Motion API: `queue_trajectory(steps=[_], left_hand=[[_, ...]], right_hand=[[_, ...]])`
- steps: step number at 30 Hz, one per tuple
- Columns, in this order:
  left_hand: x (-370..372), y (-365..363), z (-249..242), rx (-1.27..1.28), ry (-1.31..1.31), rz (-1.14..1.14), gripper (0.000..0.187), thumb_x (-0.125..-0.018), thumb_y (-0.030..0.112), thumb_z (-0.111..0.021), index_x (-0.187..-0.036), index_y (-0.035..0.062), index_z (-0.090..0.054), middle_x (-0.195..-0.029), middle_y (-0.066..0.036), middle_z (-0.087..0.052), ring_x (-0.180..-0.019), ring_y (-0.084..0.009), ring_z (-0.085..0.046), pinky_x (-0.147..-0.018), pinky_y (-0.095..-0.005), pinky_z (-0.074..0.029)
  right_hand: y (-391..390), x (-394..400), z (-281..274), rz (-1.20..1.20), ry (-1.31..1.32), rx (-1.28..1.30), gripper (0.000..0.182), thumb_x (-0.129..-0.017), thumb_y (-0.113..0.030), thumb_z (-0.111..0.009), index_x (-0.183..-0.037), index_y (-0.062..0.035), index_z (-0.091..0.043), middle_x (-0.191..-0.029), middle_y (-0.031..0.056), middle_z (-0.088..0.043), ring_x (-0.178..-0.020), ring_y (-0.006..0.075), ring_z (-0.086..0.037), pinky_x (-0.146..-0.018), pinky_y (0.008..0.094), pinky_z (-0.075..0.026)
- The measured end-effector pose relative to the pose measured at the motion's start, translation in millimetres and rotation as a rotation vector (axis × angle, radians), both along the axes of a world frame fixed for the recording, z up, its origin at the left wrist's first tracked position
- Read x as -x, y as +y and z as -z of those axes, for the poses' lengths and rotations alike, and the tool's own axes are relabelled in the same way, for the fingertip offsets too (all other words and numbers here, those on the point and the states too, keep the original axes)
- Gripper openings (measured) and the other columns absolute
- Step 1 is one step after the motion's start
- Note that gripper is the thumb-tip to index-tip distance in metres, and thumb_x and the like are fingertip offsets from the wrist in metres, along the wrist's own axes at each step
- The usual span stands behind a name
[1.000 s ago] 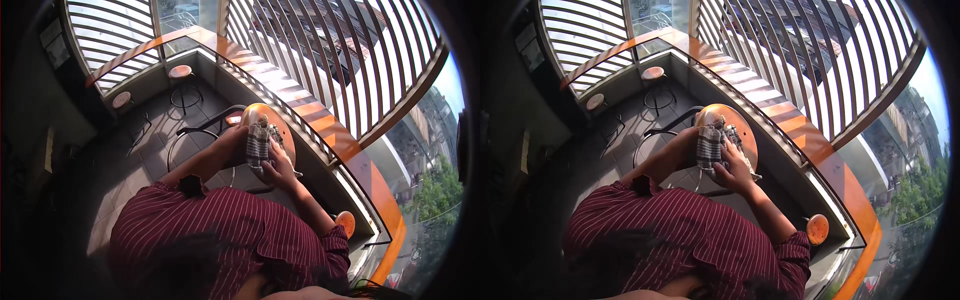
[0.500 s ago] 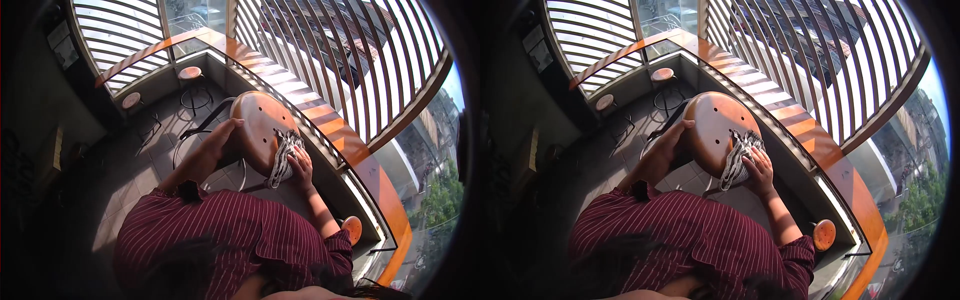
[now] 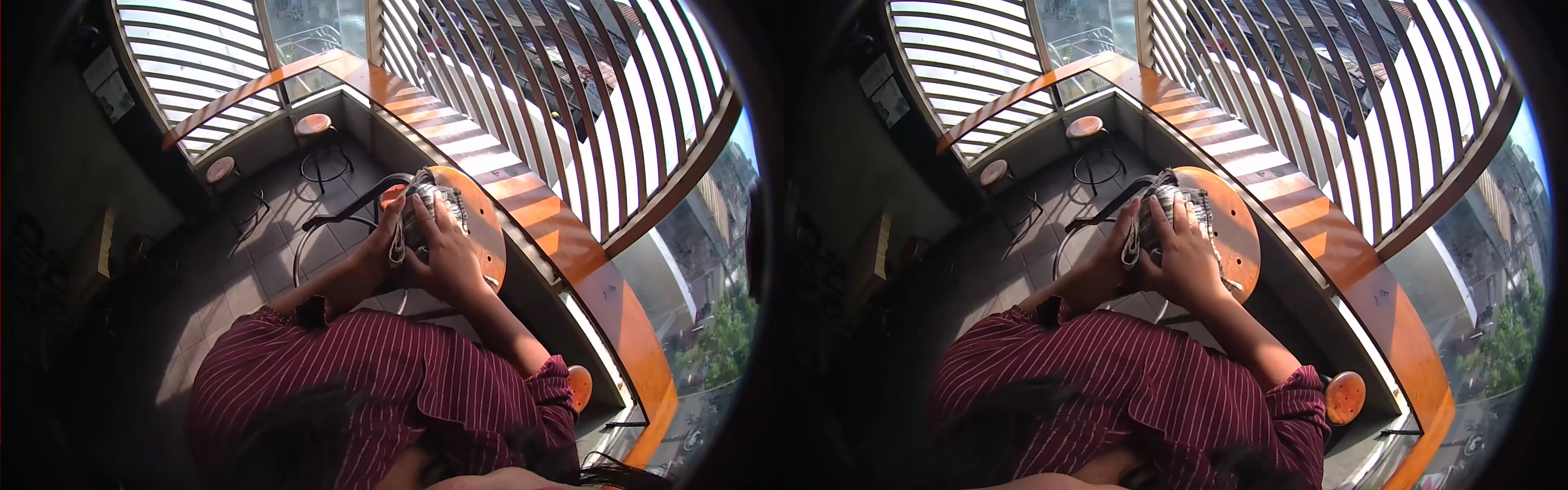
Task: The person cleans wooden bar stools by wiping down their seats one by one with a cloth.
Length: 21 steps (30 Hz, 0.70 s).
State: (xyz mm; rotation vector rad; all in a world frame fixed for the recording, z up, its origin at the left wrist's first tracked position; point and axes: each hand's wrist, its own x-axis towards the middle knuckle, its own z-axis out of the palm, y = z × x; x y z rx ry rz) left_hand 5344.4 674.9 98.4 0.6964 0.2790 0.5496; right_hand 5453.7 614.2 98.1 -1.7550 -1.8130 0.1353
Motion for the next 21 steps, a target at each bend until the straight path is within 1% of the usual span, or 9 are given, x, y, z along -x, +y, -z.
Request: queue_trajectory(steps=[4,5,8,9,11,13,15,18,21], left_hand=[[-24,12,33,0.040,-0.027,0.112,0.070,-0.079,0.060,-0.035,-0.124,0.0064,-0.035,-0.119,-0.013,-0.046,-0.106,-0.0230,-0.048,-0.092,-0.0351,-0.037],[-31,10,37,0.065,-0.022,0.163,0.078,-0.075,0.065,-0.038,-0.123,0.0036,-0.036,-0.121,-0.014,-0.044,-0.107,-0.0233,-0.047,-0.094,-0.0366,-0.034],[-46,-8,18,0.007,0.087,0.088,0.080,-0.071,0.065,-0.045,-0.117,0.0000,-0.042,-0.115,-0.014,-0.050,-0.106,-0.0237,-0.048,-0.093,-0.0384,-0.034],[-49,-10,15,-0.066,0.177,0.084,0.079,-0.071,0.063,-0.047,-0.118,0.0001,-0.042,-0.115,-0.014,-0.049,-0.108,-0.0235,-0.046,-0.094,-0.0390,-0.033],[-61,-18,14,-0.013,0.089,0.153,0.078,-0.072,0.061,-0.048,-0.122,0.0026,-0.037,-0.120,-0.013,-0.045,-0.109,-0.0233,-0.045,-0.095,-0.0388,-0.032],[-72,-24,22,-0.009,0.039,0.095,0.075,-0.074,0.058,-0.048,-0.124,0.0047,-0.033,-0.123,-0.012,-0.042,-0.110,-0.0229,-0.044,-0.095,-0.0382,-0.032],[-78,-23,34,-0.044,0.044,0.071,0.071,-0.078,0.057,-0.042,-0.126,0.0064,-0.031,-0.124,-0.012,-0.040,-0.113,-0.0235,-0.040,-0.096,-0.0387,-0.032],[-78,-45,1,-0.076,0.092,0.045,0.076,-0.076,0.063,-0.038,-0.128,0.0090,-0.026,-0.128,-0.013,-0.034,-0.114,-0.0255,-0.040,-0.097,-0.0392,-0.030],[-83,-31,11,-0.169,0.046,0.077,0.082,-0.072,0.065,-0.042,-0.127,0.0058,-0.027,-0.126,-0.013,-0.037,-0.114,-0.0242,-0.040,-0.097,-0.0395,-0.030]], right_hand=[[39,-69,5,-0.114,0.139,-0.092,0.050,-0.078,-0.039,-0.047,-0.123,-0.0170,-0.042,-0.132,0.0172,-0.029,-0.124,0.0347,-0.022,-0.099,0.0421,-0.019],[51,-96,13,-0.091,0.074,-0.159,0.047,-0.080,-0.038,-0.045,-0.122,-0.0164,-0.043,-0.129,0.0156,-0.035,-0.122,0.0331,-0.026,-0.100,0.0416,-0.019],[73,-190,61,0.007,0.163,-0.109,0.042,-0.085,-0.036,-0.040,-0.113,-0.0073,-0.049,-0.109,0.0198,-0.051,-0.102,0.0350,-0.047,-0.085,0.0392,-0.037],[66,-204,62,-0.021,-0.082,-0.127,0.045,-0.084,-0.038,-0.041,-0.112,-0.0044,-0.048,-0.105,0.0209,-0.052,-0.100,0.0345,-0.048,-0.084,0.0390,-0.038],[39,-188,35,0.196,0.267,0.124,0.048,-0.082,-0.041,-0.042,-0.116,-0.0074,-0.045,-0.114,0.0197,-0.047,-0.106,0.0335,-0.044,-0.090,0.0409,-0.032],[16,-157,36,0.150,-0.054,-0.215,0.052,-0.080,-0.043,-0.043,-0.121,-0.0118,-0.041,-0.125,0.0169,-0.036,-0.115,0.0323,-0.034,-0.097,0.0441,-0.021],[-15,-129,11,-0.162,0.025,-0.161,0.054,-0.080,-0.044,-0.043,-0.125,-0.0157,-0.036,-0.132,0.0148,-0.026,-0.121,0.0320,-0.026,-0.100,0.0461,-0.011],[-38,-131,13,-0.331,-0.131,-0.094,0.057,-0.078,-0.047,-0.043,-0.126,-0.0161,-0.036,-0.131,0.0154,-0.028,-0.121,0.0321,-0.025,-0.101,0.0449,-0.011],[-34,-170,21,-0.210,-0.055,-0.044,0.058,-0.078,-0.046,-0.045,-0.126,-0.0150,-0.036,-0.132,0.0162,-0.027,-0.121,0.0336,-0.026,-0.100,0.0444,-0.015]])
